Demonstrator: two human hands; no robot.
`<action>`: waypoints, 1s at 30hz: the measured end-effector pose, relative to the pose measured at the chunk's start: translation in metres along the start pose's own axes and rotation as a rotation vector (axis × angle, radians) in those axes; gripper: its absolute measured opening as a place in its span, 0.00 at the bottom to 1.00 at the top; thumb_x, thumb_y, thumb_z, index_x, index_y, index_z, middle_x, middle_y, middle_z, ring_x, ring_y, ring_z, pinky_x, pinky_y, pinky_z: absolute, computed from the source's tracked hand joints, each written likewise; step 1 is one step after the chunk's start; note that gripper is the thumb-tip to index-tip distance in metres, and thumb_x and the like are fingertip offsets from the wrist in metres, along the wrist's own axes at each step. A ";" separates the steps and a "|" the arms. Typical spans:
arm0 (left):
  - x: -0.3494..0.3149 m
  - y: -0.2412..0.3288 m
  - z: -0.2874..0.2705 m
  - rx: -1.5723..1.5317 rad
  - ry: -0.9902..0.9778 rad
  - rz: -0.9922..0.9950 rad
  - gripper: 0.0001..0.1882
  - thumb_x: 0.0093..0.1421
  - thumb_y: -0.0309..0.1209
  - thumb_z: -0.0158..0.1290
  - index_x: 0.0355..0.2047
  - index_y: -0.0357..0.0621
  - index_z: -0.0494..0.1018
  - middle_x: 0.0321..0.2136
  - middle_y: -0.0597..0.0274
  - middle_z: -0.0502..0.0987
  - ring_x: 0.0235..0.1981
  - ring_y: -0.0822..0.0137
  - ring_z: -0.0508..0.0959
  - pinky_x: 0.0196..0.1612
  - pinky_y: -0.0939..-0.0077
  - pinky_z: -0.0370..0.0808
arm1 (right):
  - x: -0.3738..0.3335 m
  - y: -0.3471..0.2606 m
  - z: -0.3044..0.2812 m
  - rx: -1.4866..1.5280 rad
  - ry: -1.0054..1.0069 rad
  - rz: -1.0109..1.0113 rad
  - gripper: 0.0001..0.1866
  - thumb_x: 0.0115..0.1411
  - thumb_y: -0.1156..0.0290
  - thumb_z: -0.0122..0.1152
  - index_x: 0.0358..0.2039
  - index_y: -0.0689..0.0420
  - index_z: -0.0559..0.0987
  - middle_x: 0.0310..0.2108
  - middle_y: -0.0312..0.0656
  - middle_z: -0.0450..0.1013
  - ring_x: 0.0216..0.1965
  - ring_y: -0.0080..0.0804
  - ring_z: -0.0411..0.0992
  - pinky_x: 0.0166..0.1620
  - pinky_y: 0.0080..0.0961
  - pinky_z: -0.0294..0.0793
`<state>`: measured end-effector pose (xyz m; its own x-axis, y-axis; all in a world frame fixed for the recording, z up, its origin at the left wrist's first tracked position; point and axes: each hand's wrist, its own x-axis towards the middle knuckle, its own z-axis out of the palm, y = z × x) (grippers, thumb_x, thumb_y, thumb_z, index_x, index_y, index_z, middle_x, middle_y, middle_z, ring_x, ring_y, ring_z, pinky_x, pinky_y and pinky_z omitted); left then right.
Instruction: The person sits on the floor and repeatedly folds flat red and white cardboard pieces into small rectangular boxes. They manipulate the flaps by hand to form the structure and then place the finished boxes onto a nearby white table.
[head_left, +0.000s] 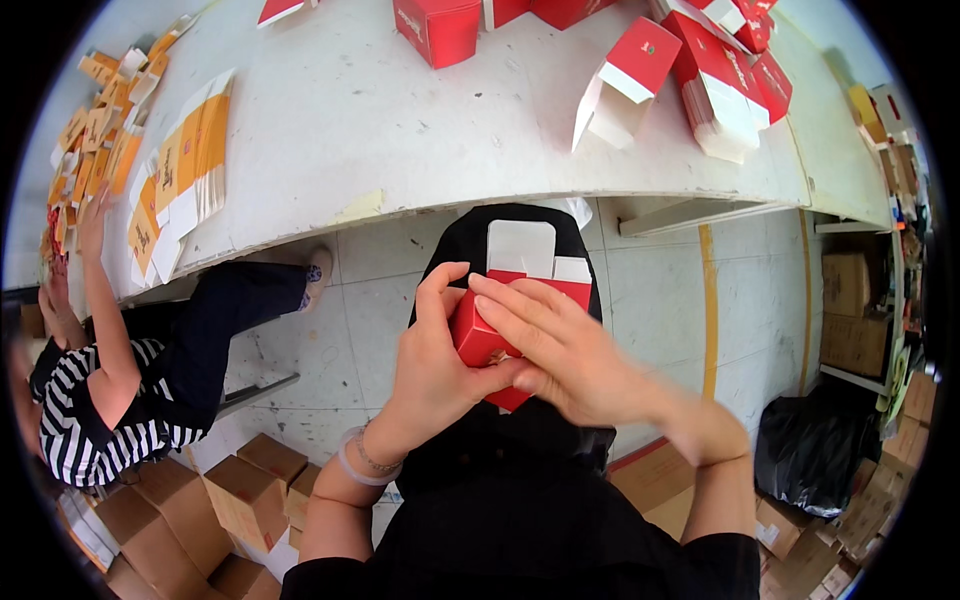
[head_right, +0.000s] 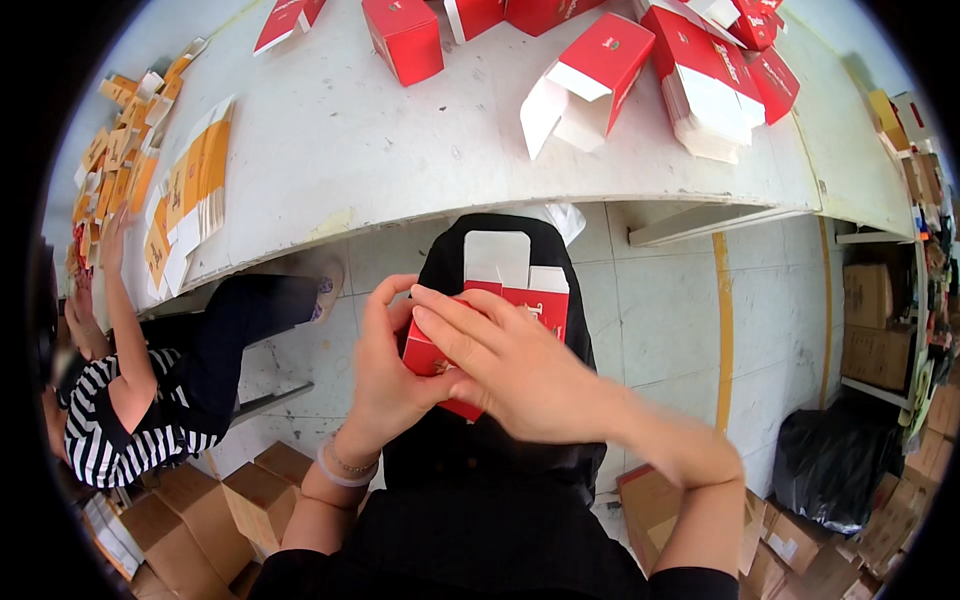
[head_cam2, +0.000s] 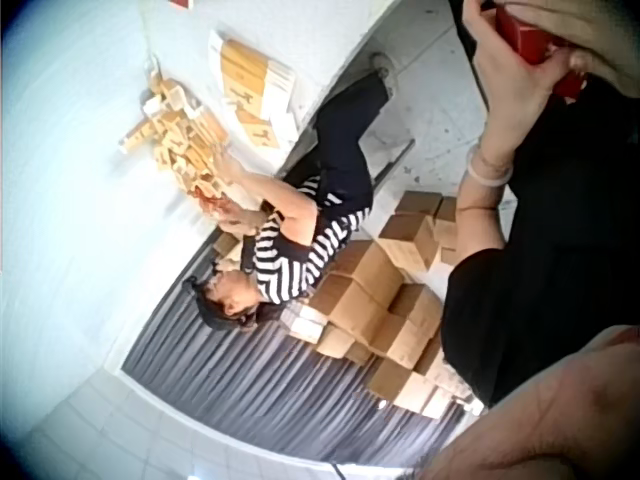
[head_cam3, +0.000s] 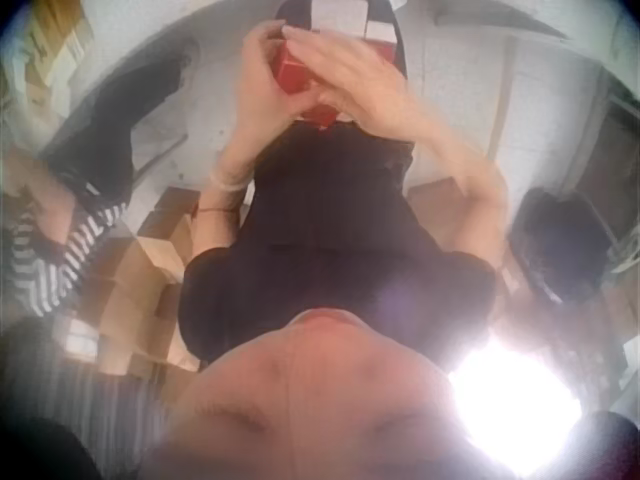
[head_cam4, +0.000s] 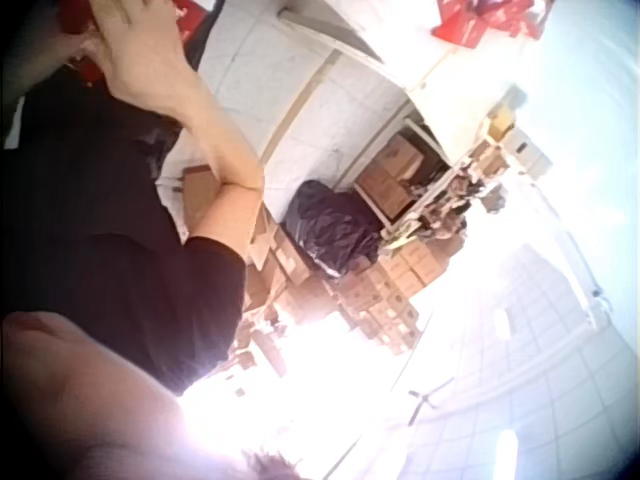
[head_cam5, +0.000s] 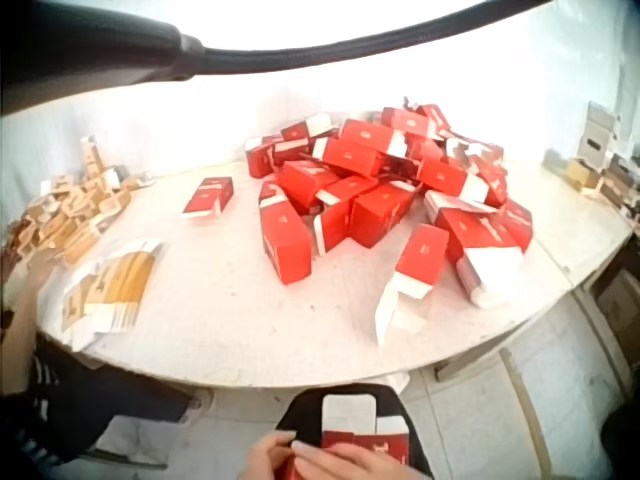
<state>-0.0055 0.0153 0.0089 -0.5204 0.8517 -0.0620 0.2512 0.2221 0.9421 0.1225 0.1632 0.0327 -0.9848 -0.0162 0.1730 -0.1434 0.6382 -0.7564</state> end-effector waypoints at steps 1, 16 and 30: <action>-0.002 -0.002 0.000 -0.013 -0.027 -0.020 0.55 0.41 0.34 0.74 0.63 0.41 0.49 0.49 0.49 0.73 0.47 0.62 0.77 0.48 0.70 0.75 | 0.004 0.004 -0.009 0.014 -0.065 -0.015 0.29 0.62 0.68 0.55 0.62 0.63 0.63 0.65 0.51 0.55 0.60 0.53 0.61 0.59 0.38 0.64; -0.015 -0.024 -0.009 -0.342 0.183 -0.045 0.29 0.65 0.36 0.48 0.62 0.38 0.54 0.54 0.49 0.68 0.57 0.59 0.69 0.57 0.65 0.68 | 0.006 0.063 0.034 -0.535 0.018 0.434 0.19 0.51 0.60 0.67 0.33 0.63 0.75 0.28 0.47 0.73 0.33 0.44 0.72 0.40 0.36 0.69; -0.016 -0.001 0.026 0.088 0.141 0.246 0.45 0.51 0.27 0.63 0.63 0.31 0.50 0.55 0.41 0.66 0.51 0.48 0.74 0.46 0.66 0.76 | 0.021 -0.034 -0.006 -0.397 0.402 0.080 0.14 0.49 0.61 0.69 0.23 0.56 0.76 0.29 0.38 0.71 0.35 0.38 0.68 0.50 0.45 0.61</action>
<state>0.0241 0.0141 0.0005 -0.5416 0.8122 0.2168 0.4503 0.0625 0.8907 0.1077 0.1456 0.0662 -0.8654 0.2882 0.4100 0.0543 0.8672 -0.4949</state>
